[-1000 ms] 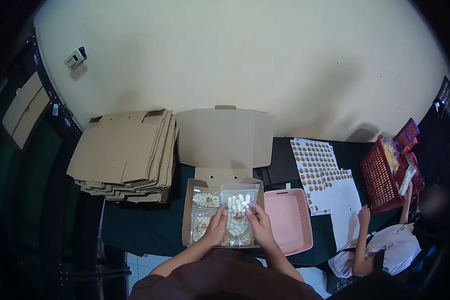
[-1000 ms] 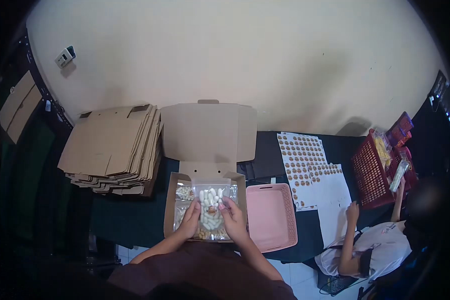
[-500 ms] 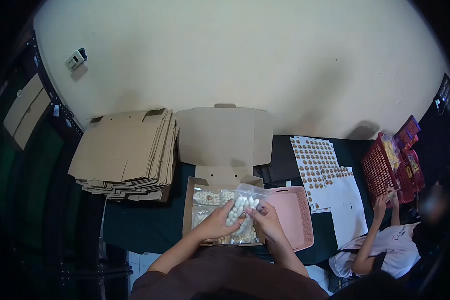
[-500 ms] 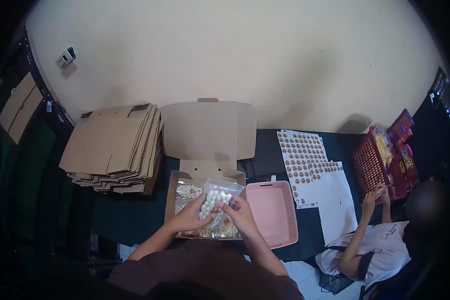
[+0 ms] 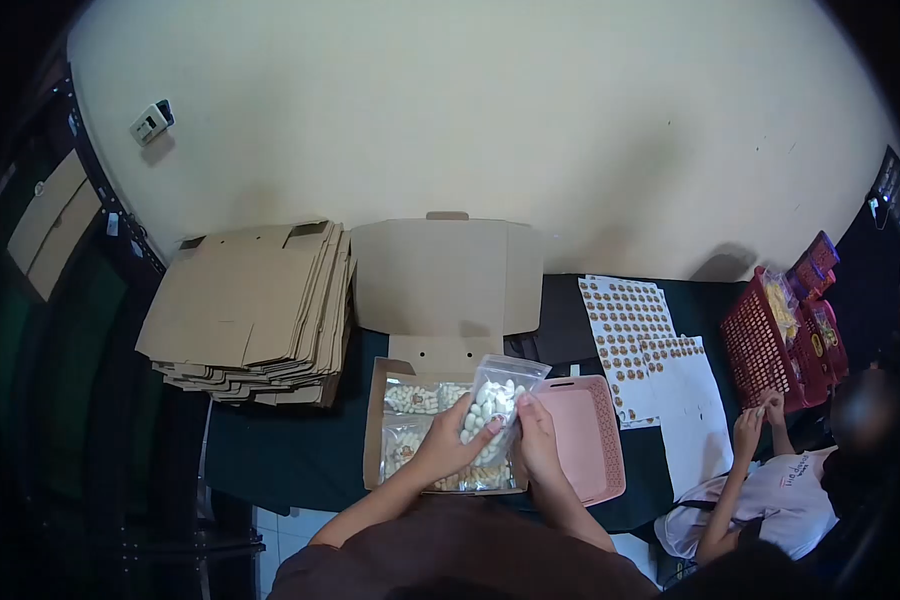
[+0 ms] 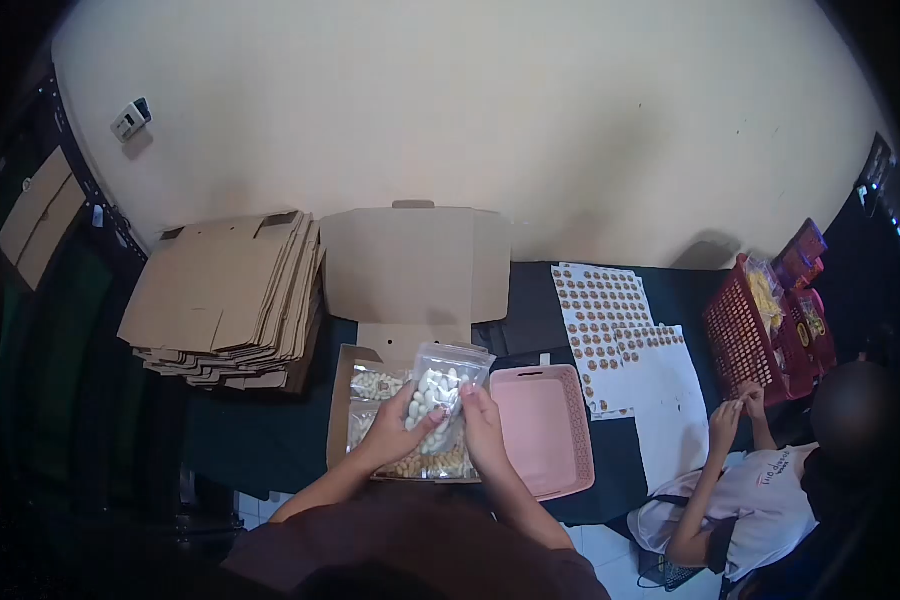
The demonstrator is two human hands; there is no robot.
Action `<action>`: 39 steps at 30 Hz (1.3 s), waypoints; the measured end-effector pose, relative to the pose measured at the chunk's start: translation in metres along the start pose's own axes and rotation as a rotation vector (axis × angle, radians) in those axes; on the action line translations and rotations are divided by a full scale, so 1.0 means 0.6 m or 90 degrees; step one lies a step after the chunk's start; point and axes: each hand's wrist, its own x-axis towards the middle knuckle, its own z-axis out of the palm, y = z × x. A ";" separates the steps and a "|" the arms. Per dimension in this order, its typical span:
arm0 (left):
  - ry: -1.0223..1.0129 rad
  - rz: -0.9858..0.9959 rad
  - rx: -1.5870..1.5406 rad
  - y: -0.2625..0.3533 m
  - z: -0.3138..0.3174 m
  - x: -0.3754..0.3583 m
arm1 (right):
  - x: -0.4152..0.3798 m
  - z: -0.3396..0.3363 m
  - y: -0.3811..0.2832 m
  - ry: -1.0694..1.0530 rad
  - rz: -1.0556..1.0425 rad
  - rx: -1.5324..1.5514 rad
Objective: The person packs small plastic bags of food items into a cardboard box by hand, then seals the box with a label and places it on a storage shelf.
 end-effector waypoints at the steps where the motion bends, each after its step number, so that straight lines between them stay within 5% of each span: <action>1: 0.003 0.001 -0.001 -0.006 0.002 0.000 | -0.001 0.002 -0.008 0.015 0.038 -0.027; 4: 0.073 0.031 -0.062 -0.025 0.004 0.000 | -0.016 0.032 -0.018 -0.059 -0.046 -0.218; 11: 0.125 0.033 -0.061 -0.047 0.001 -0.014 | -0.005 0.010 -0.004 -0.123 -0.008 -0.170; 16: 0.105 -0.103 -0.228 -0.102 0.005 -0.011 | 0.002 0.009 -0.001 -0.121 0.012 -0.184; 28: -0.160 -0.024 -0.008 -0.026 -0.005 -0.022 | -0.001 0.014 -0.002 0.085 -0.069 -0.073; 30: -0.131 -0.043 0.010 -0.055 -0.005 -0.028 | -0.003 0.009 0.009 0.069 -0.037 -0.035; 32: -0.016 0.065 0.124 -0.095 -0.008 -0.027 | -0.007 0.001 0.021 0.015 -0.021 -0.098; 33: 0.062 0.079 -0.061 -0.059 -0.011 -0.022 | -0.010 -0.002 0.029 0.016 -0.021 -0.095; 36: 0.031 0.047 -0.057 -0.066 -0.038 -0.017 | -0.017 -0.007 0.045 -0.039 -0.028 -0.306; 39: 0.054 -0.008 -0.084 -0.060 -0.038 -0.020 | -0.024 0.005 0.040 -0.036 0.005 -0.220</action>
